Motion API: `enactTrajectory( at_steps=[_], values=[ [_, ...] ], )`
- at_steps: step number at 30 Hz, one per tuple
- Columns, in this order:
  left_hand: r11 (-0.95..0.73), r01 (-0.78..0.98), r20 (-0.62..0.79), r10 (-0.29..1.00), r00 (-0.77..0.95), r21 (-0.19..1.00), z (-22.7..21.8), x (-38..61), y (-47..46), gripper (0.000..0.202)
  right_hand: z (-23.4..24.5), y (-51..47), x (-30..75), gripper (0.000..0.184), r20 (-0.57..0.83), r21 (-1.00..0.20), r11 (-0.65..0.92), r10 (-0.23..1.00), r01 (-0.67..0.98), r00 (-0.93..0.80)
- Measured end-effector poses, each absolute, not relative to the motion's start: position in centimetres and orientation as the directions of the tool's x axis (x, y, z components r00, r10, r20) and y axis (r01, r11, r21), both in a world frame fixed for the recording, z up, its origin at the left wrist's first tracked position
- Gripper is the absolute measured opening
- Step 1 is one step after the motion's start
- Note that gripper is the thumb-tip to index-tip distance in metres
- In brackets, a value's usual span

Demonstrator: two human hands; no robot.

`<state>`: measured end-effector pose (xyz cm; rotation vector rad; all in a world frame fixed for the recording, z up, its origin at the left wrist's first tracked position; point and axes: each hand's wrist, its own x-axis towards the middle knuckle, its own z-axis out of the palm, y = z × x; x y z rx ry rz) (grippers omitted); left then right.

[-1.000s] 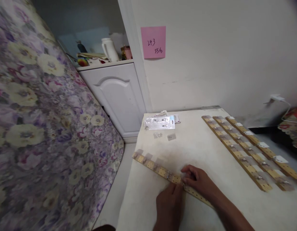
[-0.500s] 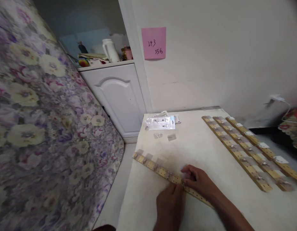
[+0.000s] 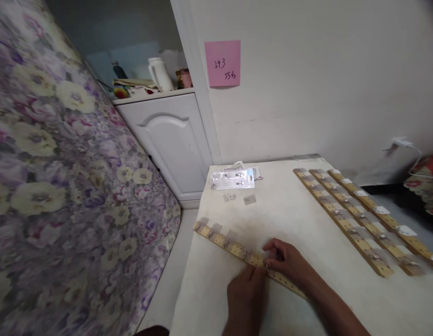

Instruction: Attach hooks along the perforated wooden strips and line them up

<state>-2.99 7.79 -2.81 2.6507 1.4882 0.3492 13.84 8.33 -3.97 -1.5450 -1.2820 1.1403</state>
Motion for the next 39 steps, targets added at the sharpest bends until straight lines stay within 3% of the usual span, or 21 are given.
enactTrajectory(
  at_steps=[5,7,11,15,20,27,33,39],
  values=[
    [-0.562,0.699,0.335,0.826,0.453,0.443,-4.3,-4.4,7.7,0.024,-3.7,8.1,13.7,0.023,-0.133,-0.965,-0.147,0.988,0.217,0.075],
    [-0.572,0.658,0.368,0.82,0.438,0.49,-5.0,-5.0,7.6,0.025,-3.7,7.9,13.8,0.027,-0.119,-0.967,-0.132,0.99,0.217,0.072],
    [-0.563,0.668,0.339,0.827,0.449,0.487,-5.9,-5.7,7.2,0.026,-3.8,7.8,14.2,0.029,-0.087,-0.96,-0.111,0.991,0.257,0.103],
    [-0.575,0.703,0.309,0.818,0.485,0.418,-6.0,-5.6,6.8,0.039,-3.7,7.8,14.5,0.028,-0.075,-0.947,-0.101,0.992,0.306,0.096],
    [-0.519,0.788,0.16,0.854,0.495,0.33,-5.0,-4.9,6.3,0.048,-3.7,7.7,14.4,0.031,-0.069,-0.94,-0.092,0.994,0.327,0.08],
    [-0.416,0.788,0.096,0.902,0.421,0.453,-2.8,-4.2,6.3,0.036,-3.5,7.7,14.1,0.032,-0.097,-0.933,-0.126,0.99,0.338,0.102],
    [-0.361,0.795,0.043,0.919,0.391,0.488,-2.2,-3.8,6.3,0.035,-3.3,7.8,14.0,0.031,-0.11,-0.949,-0.131,0.99,0.286,0.088],
    [-0.189,0.774,-0.084,0.951,0.298,0.604,-1.2,-3.2,6.5,0.034,-4.0,8.0,14.0,0.029,-0.109,-0.967,-0.123,0.991,0.225,0.072]
  ],
)
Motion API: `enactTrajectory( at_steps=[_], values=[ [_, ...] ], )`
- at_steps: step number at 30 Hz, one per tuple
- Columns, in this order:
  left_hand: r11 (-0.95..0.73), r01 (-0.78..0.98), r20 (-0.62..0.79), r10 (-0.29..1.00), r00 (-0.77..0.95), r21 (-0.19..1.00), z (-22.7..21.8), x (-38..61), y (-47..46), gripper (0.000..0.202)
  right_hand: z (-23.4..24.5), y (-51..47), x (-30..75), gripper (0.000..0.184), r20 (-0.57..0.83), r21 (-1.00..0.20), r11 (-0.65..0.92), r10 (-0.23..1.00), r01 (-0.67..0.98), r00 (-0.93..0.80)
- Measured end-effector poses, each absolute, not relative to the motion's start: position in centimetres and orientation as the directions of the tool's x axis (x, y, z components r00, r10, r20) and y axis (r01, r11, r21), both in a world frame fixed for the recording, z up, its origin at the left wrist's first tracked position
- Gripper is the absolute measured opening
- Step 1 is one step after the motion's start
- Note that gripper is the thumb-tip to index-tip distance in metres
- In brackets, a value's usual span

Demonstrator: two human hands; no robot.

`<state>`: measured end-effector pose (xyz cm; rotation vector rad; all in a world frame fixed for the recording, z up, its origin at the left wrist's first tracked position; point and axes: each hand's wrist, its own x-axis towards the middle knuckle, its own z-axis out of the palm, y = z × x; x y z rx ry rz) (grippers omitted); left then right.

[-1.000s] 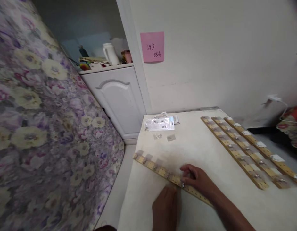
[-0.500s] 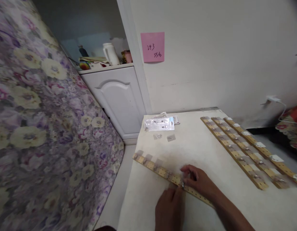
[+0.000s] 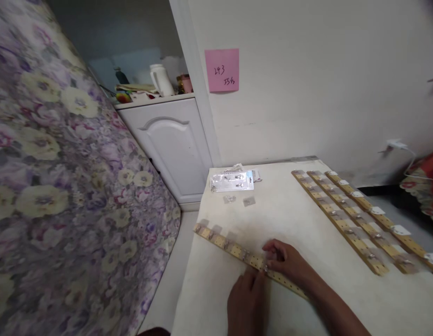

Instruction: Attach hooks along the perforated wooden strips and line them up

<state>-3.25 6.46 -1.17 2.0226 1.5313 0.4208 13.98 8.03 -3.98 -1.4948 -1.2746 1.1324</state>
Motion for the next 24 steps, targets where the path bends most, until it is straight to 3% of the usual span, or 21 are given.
enactTrajectory(
  at_steps=[4,10,14,24],
  values=[
    [-0.164,0.744,-0.107,0.948,0.301,0.648,-0.9,-3.6,6.5,0.032,-4.2,8.1,14.3,0.032,-0.129,-0.979,-0.136,0.99,0.151,0.059],
    [-0.374,0.75,0.082,0.914,0.397,0.546,-2.8,-4.6,6.4,0.031,-3.7,7.6,15.0,0.03,-0.195,-0.979,-0.199,0.977,0.039,0.087],
    [-0.475,0.749,0.129,0.872,0.472,0.462,-3.5,-5.0,6.5,0.036,-3.7,7.0,16.7,0.031,-0.226,-0.974,-0.225,0.969,-0.017,0.103],
    [-0.481,0.775,0.073,0.864,0.498,0.41,-2.9,-4.8,6.4,0.034,-4.1,2.5,21.8,0.029,-0.185,-0.977,-0.203,0.961,0.071,0.206]
  ],
)
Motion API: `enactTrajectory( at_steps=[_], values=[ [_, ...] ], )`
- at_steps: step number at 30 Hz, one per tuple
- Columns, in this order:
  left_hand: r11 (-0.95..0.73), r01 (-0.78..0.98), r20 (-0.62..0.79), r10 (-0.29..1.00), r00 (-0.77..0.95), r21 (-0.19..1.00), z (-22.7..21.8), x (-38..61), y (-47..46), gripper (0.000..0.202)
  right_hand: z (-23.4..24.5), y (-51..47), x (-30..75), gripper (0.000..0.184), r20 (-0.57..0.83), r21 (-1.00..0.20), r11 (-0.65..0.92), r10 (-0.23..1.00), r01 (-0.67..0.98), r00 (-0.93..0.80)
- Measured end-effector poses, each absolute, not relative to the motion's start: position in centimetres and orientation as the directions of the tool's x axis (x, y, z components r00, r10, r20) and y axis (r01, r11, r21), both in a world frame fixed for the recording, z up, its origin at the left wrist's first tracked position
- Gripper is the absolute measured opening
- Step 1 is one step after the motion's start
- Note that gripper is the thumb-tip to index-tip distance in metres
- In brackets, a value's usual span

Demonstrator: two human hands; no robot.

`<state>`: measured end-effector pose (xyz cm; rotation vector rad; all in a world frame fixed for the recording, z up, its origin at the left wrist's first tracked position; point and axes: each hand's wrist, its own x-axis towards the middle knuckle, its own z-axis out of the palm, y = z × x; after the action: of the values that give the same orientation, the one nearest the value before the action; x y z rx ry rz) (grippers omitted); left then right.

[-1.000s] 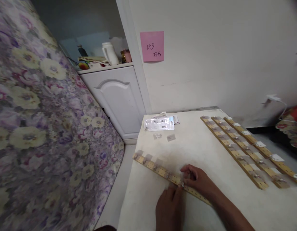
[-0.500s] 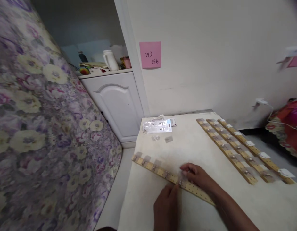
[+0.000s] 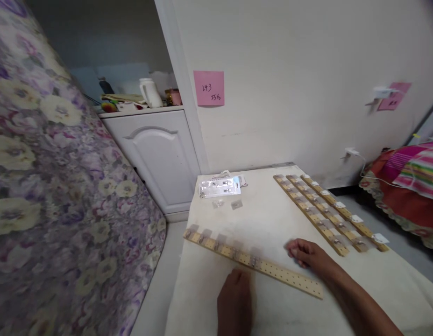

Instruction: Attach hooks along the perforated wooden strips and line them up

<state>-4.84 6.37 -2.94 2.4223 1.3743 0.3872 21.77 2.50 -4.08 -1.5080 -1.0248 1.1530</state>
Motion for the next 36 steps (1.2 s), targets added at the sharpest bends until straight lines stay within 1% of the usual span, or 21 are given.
enactTrajectory(
  at_steps=[2,4,6,8,10,11,14,16,18,22,27,30,33,36],
  values=[
    [-0.482,0.774,0.075,0.864,0.498,0.411,-2.9,-4.8,6.4,0.033,-3.8,2.3,21.2,0.026,-0.161,-0.976,-0.187,0.966,0.113,0.203],
    [-0.478,0.774,0.08,0.867,0.493,0.414,-3.0,-4.8,6.4,0.034,-3.3,2.5,20.2,0.021,-0.138,-0.97,-0.164,0.979,0.178,0.151],
    [-0.469,0.774,0.083,0.872,0.483,0.425,-3.2,-4.9,6.5,0.034,-2.6,2.6,19.0,0.018,-0.148,-0.959,-0.156,0.988,0.237,0.051],
    [-0.472,0.764,0.091,0.87,0.485,0.439,-3.4,-5.0,6.5,0.034,-2.1,2.4,17.9,0.02,-0.184,-0.938,-0.176,0.983,0.299,0.002],
    [-0.475,0.755,0.104,0.868,0.485,0.452,-3.5,-5.0,6.5,0.034,-1.9,2.0,16.9,0.029,-0.177,-0.897,-0.185,0.983,0.402,0.058],
    [-0.472,0.754,0.11,0.871,0.479,0.457,-3.6,-5.0,6.5,0.034,-1.9,1.8,16.5,0.03,-0.151,-0.87,-0.18,0.984,0.46,0.099],
    [-0.452,0.762,0.121,0.884,0.451,0.464,-3.7,-4.9,6.5,0.034,-2.2,1.2,15.5,0.023,-0.034,-0.785,-0.14,0.982,0.603,0.184],
    [-0.453,0.765,0.127,0.885,0.449,0.457,-3.8,-4.8,6.5,0.034,-2.4,1.2,15.0,0.02,0.032,-0.746,-0.113,0.978,0.657,0.204],
    [-0.457,0.769,0.128,0.884,0.45,0.447,-3.9,-4.8,6.5,0.033,-2.7,1.2,14.7,0.017,0.064,-0.726,-0.089,0.979,0.682,0.195],
    [-0.47,0.76,0.132,0.876,0.464,0.449,-4.4,-4.8,6.5,0.035,-2.7,1.3,13.8,0.013,0.083,-0.731,-0.06,0.981,0.68,0.176],
    [-0.457,0.775,0.123,0.884,0.452,0.437,-5.5,-4.7,6.6,0.035,-2.6,2.6,12.8,0.009,0.096,-0.724,-0.115,0.96,0.68,0.265],
    [-0.448,0.791,0.099,0.887,0.451,0.415,-5.9,-4.6,6.8,0.032,-2.8,3.9,12.3,0.009,0.102,-0.696,-0.149,0.948,0.703,0.302],
    [-0.474,0.772,0.104,0.872,0.478,0.424,-6.1,-4.7,6.9,0.031,-3.1,4.9,11.6,0.008,0.111,-0.659,-0.169,0.942,0.733,0.317],
    [-0.486,0.765,0.107,0.865,0.49,0.423,-6.3,-4.7,6.9,0.033,-3.6,5.6,11.0,0.01,0.125,-0.648,-0.165,0.94,0.744,0.317]
  ],
)
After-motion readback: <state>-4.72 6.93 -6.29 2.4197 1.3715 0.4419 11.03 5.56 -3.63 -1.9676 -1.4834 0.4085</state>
